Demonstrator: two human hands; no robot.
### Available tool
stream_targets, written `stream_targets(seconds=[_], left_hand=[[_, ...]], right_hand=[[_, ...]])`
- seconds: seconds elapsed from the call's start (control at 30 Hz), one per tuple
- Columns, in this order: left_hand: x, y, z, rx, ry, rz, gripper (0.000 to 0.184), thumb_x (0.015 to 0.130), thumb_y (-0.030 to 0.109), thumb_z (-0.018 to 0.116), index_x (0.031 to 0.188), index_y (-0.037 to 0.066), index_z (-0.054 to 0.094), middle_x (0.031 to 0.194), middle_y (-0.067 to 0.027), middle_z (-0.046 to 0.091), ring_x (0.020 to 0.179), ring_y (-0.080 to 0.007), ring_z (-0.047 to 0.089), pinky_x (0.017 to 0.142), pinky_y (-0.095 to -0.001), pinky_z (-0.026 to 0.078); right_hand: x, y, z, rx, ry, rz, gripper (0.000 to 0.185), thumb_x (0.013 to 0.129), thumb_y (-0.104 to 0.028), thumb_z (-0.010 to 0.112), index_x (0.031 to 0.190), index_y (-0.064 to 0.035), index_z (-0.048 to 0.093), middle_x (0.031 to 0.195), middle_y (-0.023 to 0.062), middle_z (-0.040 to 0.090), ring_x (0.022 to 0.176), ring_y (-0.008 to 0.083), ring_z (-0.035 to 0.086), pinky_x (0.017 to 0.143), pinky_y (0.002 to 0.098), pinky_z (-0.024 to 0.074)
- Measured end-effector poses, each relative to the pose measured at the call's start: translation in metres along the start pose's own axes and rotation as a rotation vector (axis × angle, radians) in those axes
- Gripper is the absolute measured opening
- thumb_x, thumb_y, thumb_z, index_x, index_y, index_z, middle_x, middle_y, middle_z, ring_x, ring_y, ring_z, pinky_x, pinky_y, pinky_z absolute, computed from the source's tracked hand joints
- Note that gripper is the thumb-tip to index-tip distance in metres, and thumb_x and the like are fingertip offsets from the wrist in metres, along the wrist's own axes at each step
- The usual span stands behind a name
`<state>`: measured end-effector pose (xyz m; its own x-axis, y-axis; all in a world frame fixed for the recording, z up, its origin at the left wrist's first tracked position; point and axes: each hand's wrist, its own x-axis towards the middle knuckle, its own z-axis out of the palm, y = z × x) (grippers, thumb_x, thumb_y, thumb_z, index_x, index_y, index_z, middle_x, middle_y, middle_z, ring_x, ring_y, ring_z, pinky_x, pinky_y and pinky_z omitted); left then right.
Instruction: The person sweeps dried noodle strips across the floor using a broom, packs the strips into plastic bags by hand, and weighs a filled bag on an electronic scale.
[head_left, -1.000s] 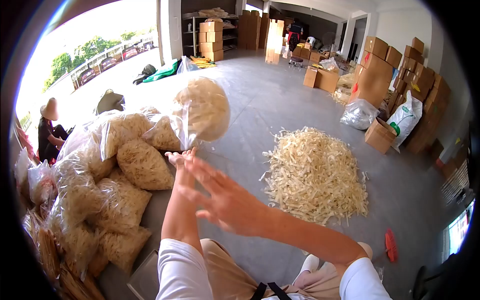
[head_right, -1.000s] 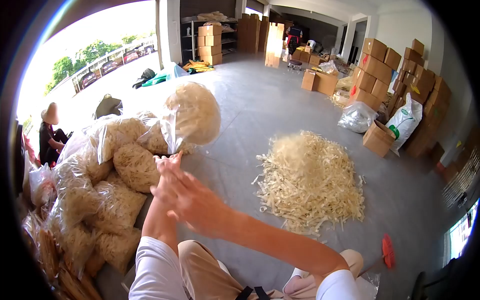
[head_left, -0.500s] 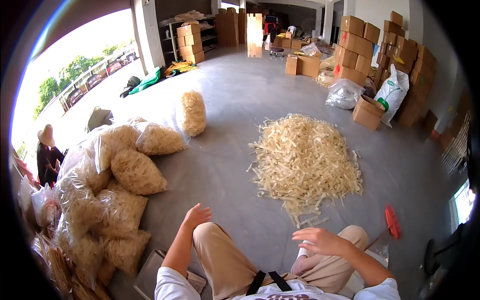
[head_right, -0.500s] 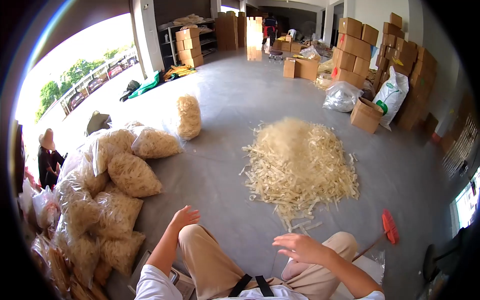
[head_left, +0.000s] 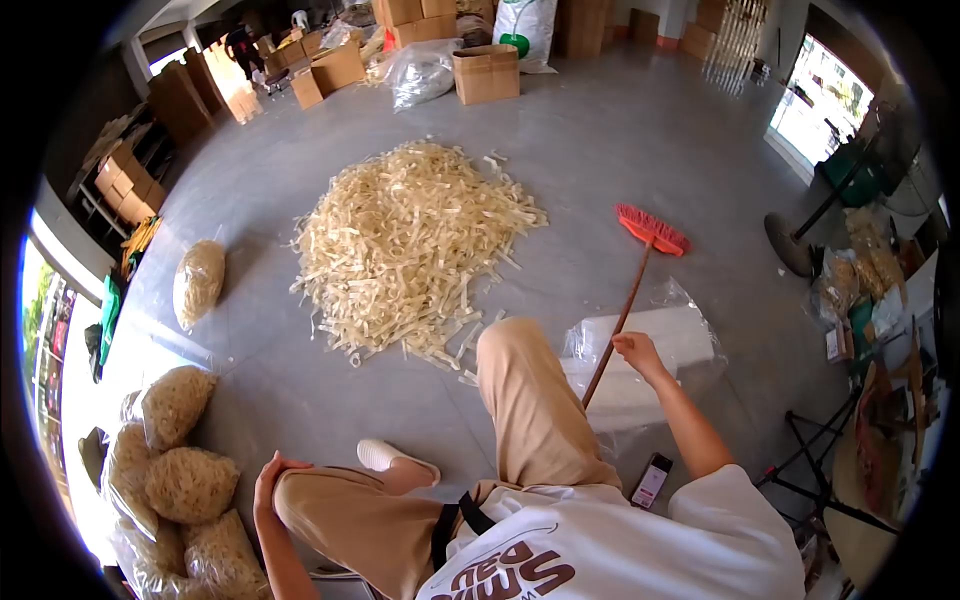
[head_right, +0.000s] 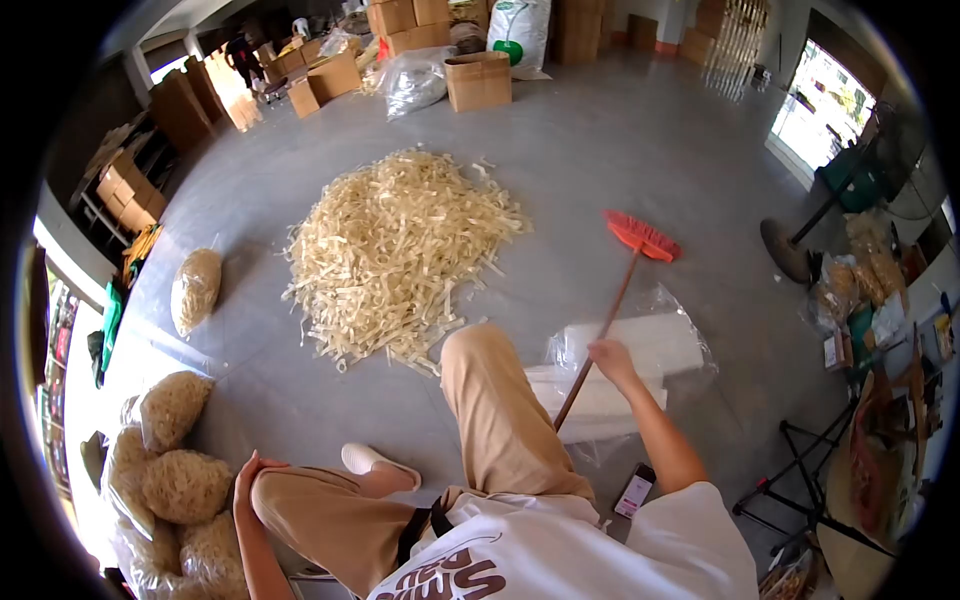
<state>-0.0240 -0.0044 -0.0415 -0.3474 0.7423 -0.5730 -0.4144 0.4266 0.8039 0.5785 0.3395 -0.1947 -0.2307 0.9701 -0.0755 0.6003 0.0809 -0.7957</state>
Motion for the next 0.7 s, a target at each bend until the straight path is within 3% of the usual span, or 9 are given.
stream_targets(seconds=[0.1, 0.17, 0.27, 0.37, 0.43, 0.5, 0.63, 0.7], left_hand=[[0.023, 0.011, 0.015, 0.023, 0.014, 0.116, 0.051, 0.09, 0.039, 0.045, 0.073, -0.005, 0.065, 0.081, -0.0171, 0.065, 0.081, -0.0267, 0.061, 0.079, -0.0354, 0.048], [0.037, 0.028, 0.043, 0.134, -0.087, 0.12, 0.05, 0.091, 0.037, 0.043, 0.073, -0.005, 0.065, 0.08, -0.0175, 0.065, 0.08, -0.027, 0.061, 0.079, -0.0361, 0.048], [0.053, 0.04, 0.065, 0.243, -0.147, 0.066, 0.051, 0.092, 0.036, 0.042, 0.073, -0.005, 0.065, 0.081, -0.0178, 0.065, 0.079, -0.0272, 0.061, 0.079, -0.0366, 0.048], [0.066, 0.036, 0.071, 0.154, -0.091, 0.017, 0.052, 0.092, 0.037, 0.042, 0.073, -0.005, 0.065, 0.08, -0.0182, 0.065, 0.079, -0.0273, 0.061, 0.079, -0.0373, 0.048], [0.07, 0.037, 0.077, 0.131, -0.086, -0.006, 0.052, 0.092, 0.038, 0.042, 0.073, -0.005, 0.065, 0.08, -0.0184, 0.065, 0.079, -0.0275, 0.061, 0.078, -0.0376, 0.048], [0.072, 0.04, 0.08, 0.111, -0.072, -0.019, 0.053, 0.092, 0.038, 0.042, 0.073, -0.005, 0.065, 0.08, -0.0186, 0.065, 0.079, -0.0277, 0.061, 0.078, -0.0378, 0.049], [0.078, 0.043, 0.078, 0.081, -0.021, -0.047, 0.053, 0.092, 0.038, 0.041, 0.069, -0.003, 0.063, 0.078, -0.0189, 0.064, 0.079, -0.0288, 0.06, 0.078, -0.0394, 0.049], [0.081, 0.043, 0.075, 0.09, -0.006, -0.059, 0.052, 0.093, 0.038, 0.04, 0.067, -0.003, 0.062, 0.077, -0.019, 0.063, 0.079, -0.0293, 0.06, 0.078, -0.0398, 0.049]], right_hand=[[-0.038, 0.053, 0.018, 0.094, -0.017, 0.245, 0.026, 0.076, -0.017, 0.062, 0.097, -0.0017, 0.064, 0.074, 0.0028, 0.061, 0.065, 0.0105, 0.056, 0.055, 0.0259, 0.0469], [-0.057, 0.078, 0.035, -0.058, 0.011, 0.176, 0.024, 0.077, -0.016, 0.061, 0.095, -0.002, 0.065, 0.071, 0.0037, 0.061, 0.064, 0.0111, 0.056, 0.055, 0.0255, 0.0468], [-0.068, 0.066, 0.062, 0.054, 0.044, 0.273, 0.021, 0.078, -0.014, 0.059, 0.094, -0.0019, 0.064, 0.074, 0.0075, 0.064, 0.067, 0.0143, 0.06, 0.059, 0.0271, 0.0491], [-0.067, 0.053, 0.1, 0.016, 0.09, 0.132, 0.018, 0.079, -0.008, 0.056, 0.094, -0.0019, 0.063, 0.086, 0.0147, 0.065, 0.078, 0.0219, 0.065, 0.067, 0.0301, 0.0514], [-0.066, 0.051, 0.123, 0.041, 0.039, 0.142, 0.021, 0.077, -0.009, 0.057, 0.096, -0.0024, 0.062, 0.092, 0.0144, 0.064, 0.085, 0.0245, 0.063, 0.074, 0.033, 0.0502], [-0.063, 0.051, 0.146, -0.113, -0.051, -0.062, 0.024, 0.076, -0.01, 0.059, 0.098, 0.0003, 0.061, 0.096, 0.015, 0.063, 0.093, 0.0279, 0.059, 0.082, 0.0361, 0.0471], [-0.061, 0.057, 0.178, -0.266, -0.213, -0.144, 0.025, 0.075, -0.016, 0.061, 0.091, 0.0021, 0.061, 0.095, 0.0159, 0.062, 0.095, 0.0301, 0.057, 0.087, 0.0376, 0.0433], [-0.063, 0.05, 0.178, -0.612, -0.529, -0.1, 0.019, 0.075, -0.019, 0.06, 0.084, -0.0022, 0.062, 0.088, 0.0142, 0.062, 0.089, 0.0276, 0.059, 0.082, 0.038, 0.0427]])
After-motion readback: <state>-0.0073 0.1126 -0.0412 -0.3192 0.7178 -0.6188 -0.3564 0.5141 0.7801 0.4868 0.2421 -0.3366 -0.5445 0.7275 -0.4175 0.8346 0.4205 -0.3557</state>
